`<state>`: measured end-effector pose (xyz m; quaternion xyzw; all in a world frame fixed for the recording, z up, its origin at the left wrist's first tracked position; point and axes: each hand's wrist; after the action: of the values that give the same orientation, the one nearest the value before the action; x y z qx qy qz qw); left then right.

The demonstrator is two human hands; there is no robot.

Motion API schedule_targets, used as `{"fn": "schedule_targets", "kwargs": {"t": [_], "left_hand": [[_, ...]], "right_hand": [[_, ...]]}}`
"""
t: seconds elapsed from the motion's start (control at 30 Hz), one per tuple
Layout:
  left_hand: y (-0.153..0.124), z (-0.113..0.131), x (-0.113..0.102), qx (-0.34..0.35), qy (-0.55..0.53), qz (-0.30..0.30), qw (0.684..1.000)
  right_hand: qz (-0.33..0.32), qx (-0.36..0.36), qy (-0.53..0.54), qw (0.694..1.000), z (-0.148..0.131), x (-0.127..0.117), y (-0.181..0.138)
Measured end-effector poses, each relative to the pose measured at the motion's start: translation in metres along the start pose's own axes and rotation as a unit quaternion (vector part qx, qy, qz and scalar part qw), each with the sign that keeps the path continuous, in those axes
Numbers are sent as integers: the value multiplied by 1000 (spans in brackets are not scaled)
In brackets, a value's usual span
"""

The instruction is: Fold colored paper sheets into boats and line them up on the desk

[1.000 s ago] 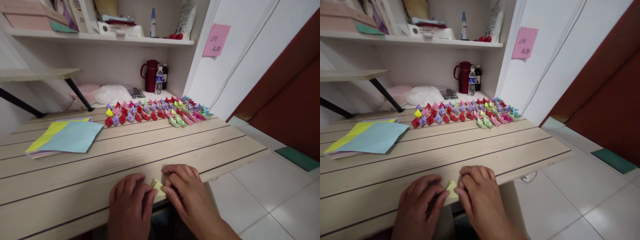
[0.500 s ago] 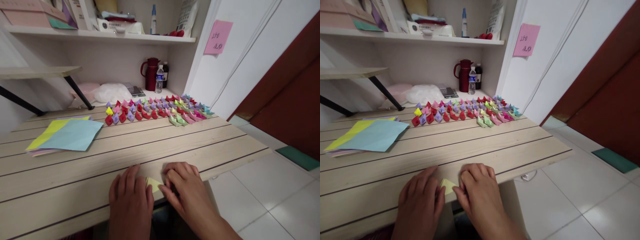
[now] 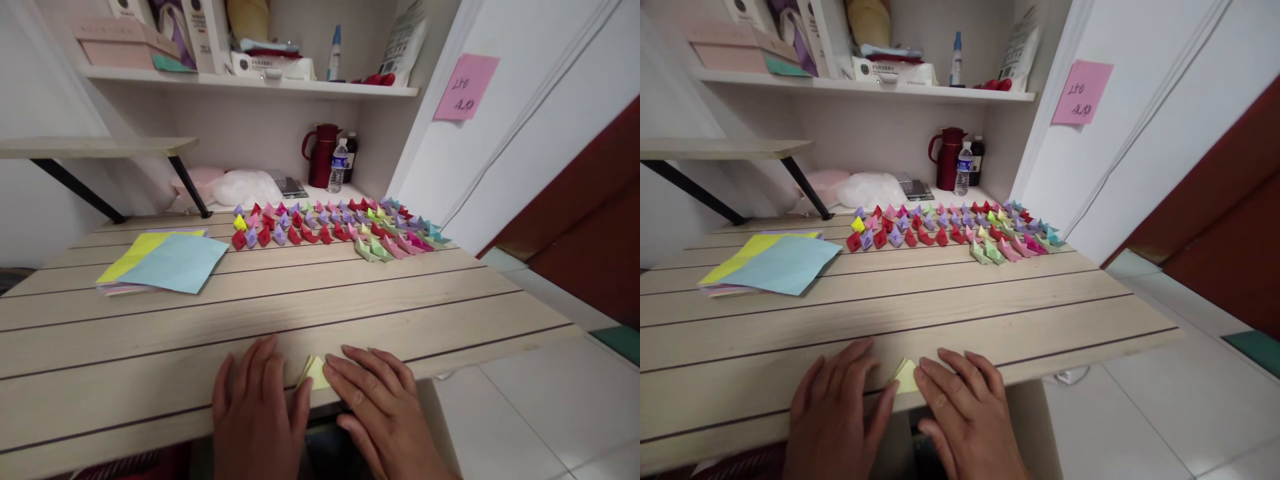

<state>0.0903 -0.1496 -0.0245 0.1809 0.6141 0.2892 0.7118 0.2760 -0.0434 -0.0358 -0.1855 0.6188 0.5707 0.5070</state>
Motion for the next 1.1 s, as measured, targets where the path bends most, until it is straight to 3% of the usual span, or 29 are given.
{"fn": "schedule_targets", "kwargs": {"t": [0.17,0.27,0.43,0.6,0.83,1.1], "left_hand": [[-15,3,-1,24,18,58,998],[-23,9,0,63,-5,6,998],[-31,9,0,42,-5,-38,998],[-34,10,1,25,-21,-37,999],[-36,13,7,39,19,-9,999],[-35,11,10,10,-28,11,999]], "right_hand": [[6,3,3,1000,-1,-2,3],[6,6,-1,1000,-2,-3,6],[1,17,-3,1000,-4,-1,2],[60,124,65,988,-8,-5,-2],[-42,173,122,976,-10,-17,33],[-34,147,162,975,-7,-10,39]]}}
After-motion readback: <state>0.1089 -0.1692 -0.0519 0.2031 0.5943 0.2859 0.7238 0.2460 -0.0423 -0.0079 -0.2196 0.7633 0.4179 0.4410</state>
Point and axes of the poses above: each hand's wrist, its own y-axis towards the middle knuckle, its own x-axis out of the palm, z = x × y, and after that the axes turned 15 degrees about -y, right-handed
